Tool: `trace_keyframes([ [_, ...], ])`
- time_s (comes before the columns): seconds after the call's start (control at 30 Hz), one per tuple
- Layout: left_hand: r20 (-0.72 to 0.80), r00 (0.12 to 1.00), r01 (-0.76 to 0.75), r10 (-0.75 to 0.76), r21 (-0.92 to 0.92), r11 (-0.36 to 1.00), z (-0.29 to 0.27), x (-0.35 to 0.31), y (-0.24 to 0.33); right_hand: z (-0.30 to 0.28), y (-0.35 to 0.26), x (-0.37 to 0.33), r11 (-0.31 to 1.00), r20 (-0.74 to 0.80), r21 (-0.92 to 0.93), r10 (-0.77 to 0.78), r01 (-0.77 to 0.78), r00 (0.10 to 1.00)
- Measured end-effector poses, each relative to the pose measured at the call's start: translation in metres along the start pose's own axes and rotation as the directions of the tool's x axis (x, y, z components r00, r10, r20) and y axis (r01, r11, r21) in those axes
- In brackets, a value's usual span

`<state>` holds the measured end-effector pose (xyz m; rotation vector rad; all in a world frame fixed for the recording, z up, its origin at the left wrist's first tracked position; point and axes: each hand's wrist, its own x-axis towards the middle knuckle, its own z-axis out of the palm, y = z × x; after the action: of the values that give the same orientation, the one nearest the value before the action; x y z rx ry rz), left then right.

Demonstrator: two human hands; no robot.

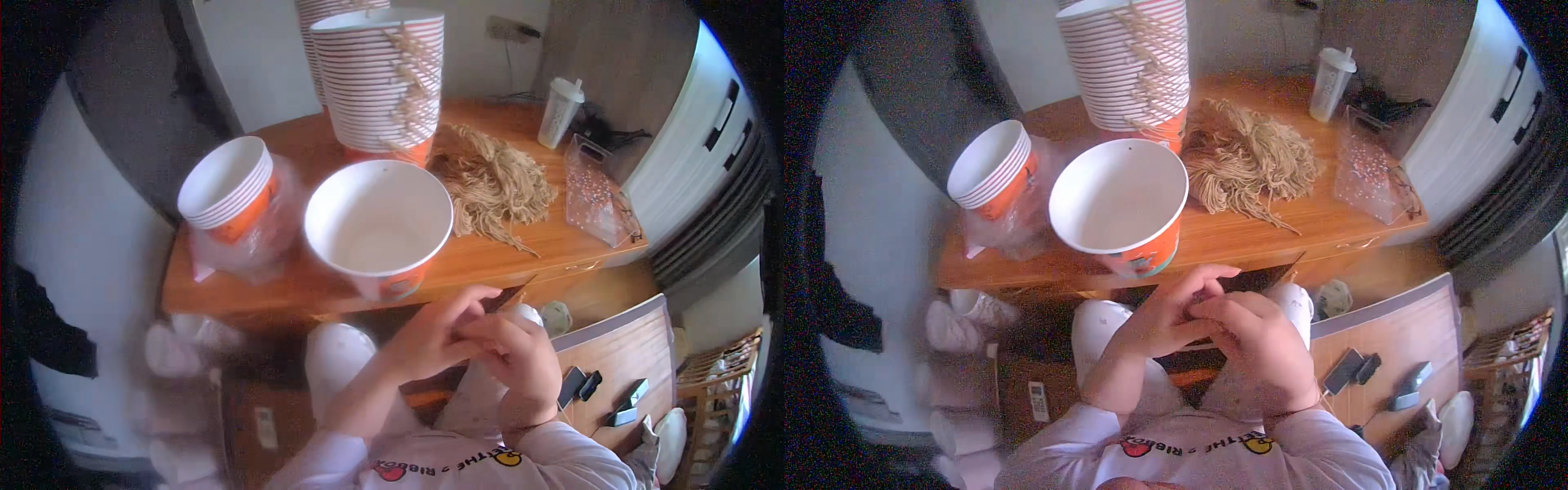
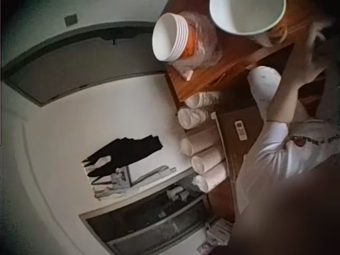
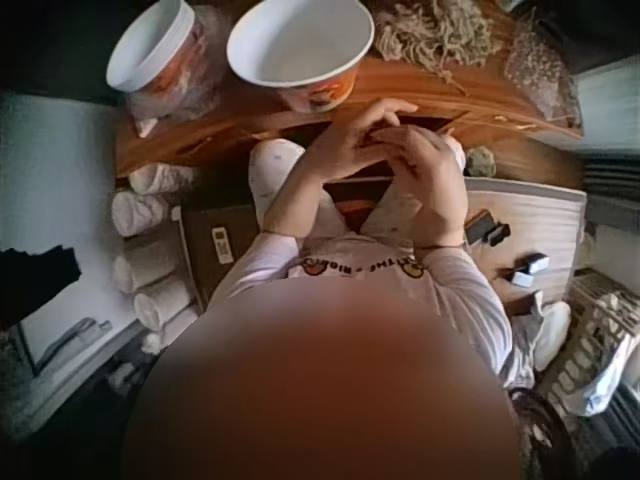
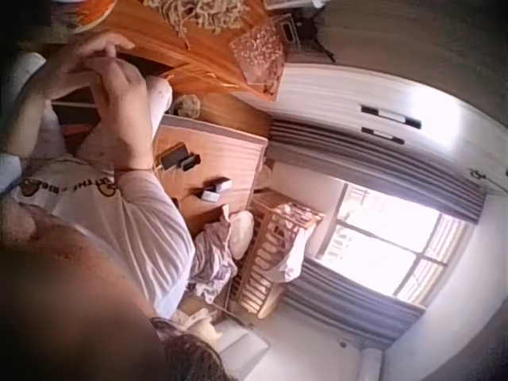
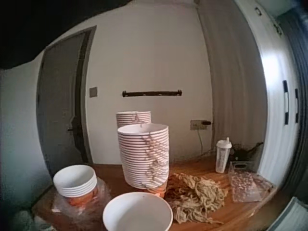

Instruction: Tying pieces of twine string to the handles of small white and orange buckets.

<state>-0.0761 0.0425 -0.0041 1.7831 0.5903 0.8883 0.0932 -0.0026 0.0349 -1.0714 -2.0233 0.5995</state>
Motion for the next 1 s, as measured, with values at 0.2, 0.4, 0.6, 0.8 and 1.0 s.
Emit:
trace_keyframes([
  [0.2,0.017,0.999,0.043,-0.041,-0.197,0.979,-0.007,-0.010,-0.016,0.012,0.023,0.008,0.983,-0.068,-0.124,-0.142,0.133,0.988],
  [0.4,-0.109,0.993,0.030,-0.042,-0.113,0.993,-0.033,-0.025,-0.017,0.025,0.021,0.021,0.983,-0.123,-0.100,-0.167,0.156,0.978],
  [0.6,-0.201,0.976,0.043,-0.080,-0.184,0.982,-0.049,-0.042,-0.016,0.036,0.020,0.032,0.965,-0.258,-0.083,-0.263,0.250,0.930],
  [0.8,-0.146,0.984,0.066,-0.099,-0.211,0.975,-0.055,-0.052,-0.020,0.044,0.016,0.036,0.922,-0.223,-0.181,-0.377,0.341,0.899],
  [1.0,-0.077,0.984,0.116,-0.163,-0.423,0.899,-0.039,-0.045,-0.018,0.050,0.002,0.042,0.909,-0.192,-0.284,-0.364,0.304,0.911],
])
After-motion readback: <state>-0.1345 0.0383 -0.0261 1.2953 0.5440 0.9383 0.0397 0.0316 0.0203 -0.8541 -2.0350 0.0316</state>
